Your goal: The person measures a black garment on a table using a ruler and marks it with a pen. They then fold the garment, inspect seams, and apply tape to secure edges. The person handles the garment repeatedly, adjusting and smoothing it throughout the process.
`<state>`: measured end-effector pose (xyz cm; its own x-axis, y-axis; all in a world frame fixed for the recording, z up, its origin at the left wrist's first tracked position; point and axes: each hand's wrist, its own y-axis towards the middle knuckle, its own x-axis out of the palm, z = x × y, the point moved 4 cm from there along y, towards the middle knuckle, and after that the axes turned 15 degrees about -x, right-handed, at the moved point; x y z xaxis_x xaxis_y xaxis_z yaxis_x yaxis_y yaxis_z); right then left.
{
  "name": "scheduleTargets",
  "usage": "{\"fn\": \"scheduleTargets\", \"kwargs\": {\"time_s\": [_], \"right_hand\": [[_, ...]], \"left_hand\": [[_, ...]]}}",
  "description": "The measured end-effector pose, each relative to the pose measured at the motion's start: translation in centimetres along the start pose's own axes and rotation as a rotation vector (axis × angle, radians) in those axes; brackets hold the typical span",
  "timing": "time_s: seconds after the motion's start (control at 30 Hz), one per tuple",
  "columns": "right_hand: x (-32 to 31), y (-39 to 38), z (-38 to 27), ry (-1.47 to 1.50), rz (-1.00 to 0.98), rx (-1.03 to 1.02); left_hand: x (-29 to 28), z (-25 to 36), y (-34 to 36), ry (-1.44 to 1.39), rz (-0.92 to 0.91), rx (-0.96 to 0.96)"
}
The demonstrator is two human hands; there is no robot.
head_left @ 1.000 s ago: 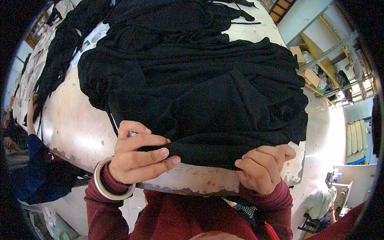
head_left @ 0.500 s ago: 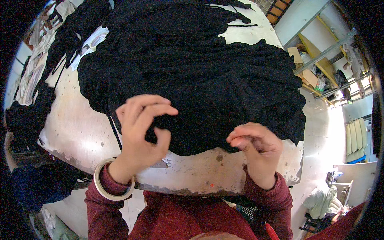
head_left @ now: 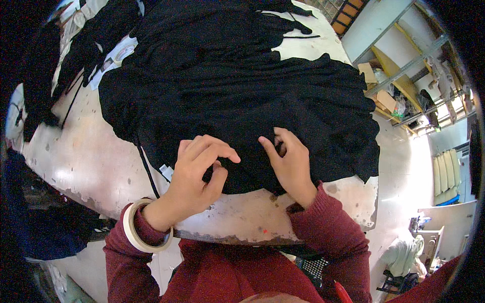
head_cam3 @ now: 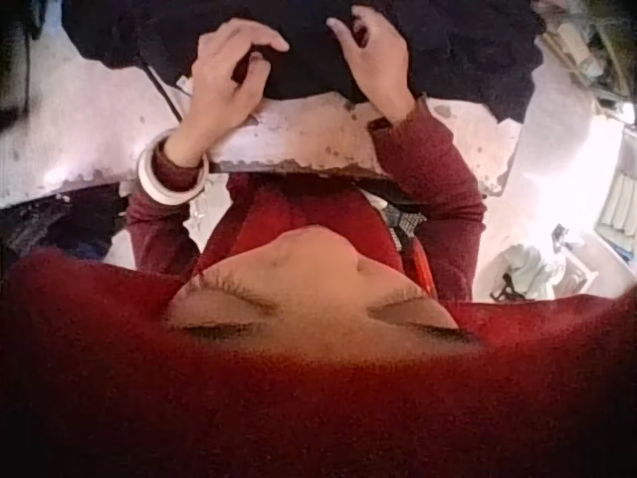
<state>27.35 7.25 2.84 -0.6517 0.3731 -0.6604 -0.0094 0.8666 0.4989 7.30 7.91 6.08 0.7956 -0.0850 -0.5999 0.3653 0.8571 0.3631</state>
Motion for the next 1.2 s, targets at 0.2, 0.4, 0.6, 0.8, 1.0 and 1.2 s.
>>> {"fn": "scheduleTargets", "kwargs": {"time_s": [0.2,0.4,0.6,0.8,1.0,1.2], "right_hand": [[-0.2,-2.1,-0.8,0.611,-0.059,0.106],[-0.3,-3.2,-3.5,0.902,-0.23,0.151],[-0.2,-3.6,-3.3,1.005,-0.325,0.241],[-1.6,-2.6,-3.6,0.658,-0.174,-0.032],[-16.8,0.3,6.1,0.305,1.041,-0.018],[-27.1,-9.2,10.4,0.126,1.331,-0.067]], "left_hand": [[-0.5,0.7,0.1,-0.132,0.127,0.045],[0.5,0.5,-0.1,-0.148,-0.08,-0.067],[0.9,-0.1,-0.3,-0.31,-0.14,-0.211],[0.9,0.5,-0.3,-0.166,-0.086,-0.003],[0.4,0.5,-0.5,0.091,0.043,0.139],[-1.3,-1.0,-1.9,0.485,-0.047,0.058]]}}
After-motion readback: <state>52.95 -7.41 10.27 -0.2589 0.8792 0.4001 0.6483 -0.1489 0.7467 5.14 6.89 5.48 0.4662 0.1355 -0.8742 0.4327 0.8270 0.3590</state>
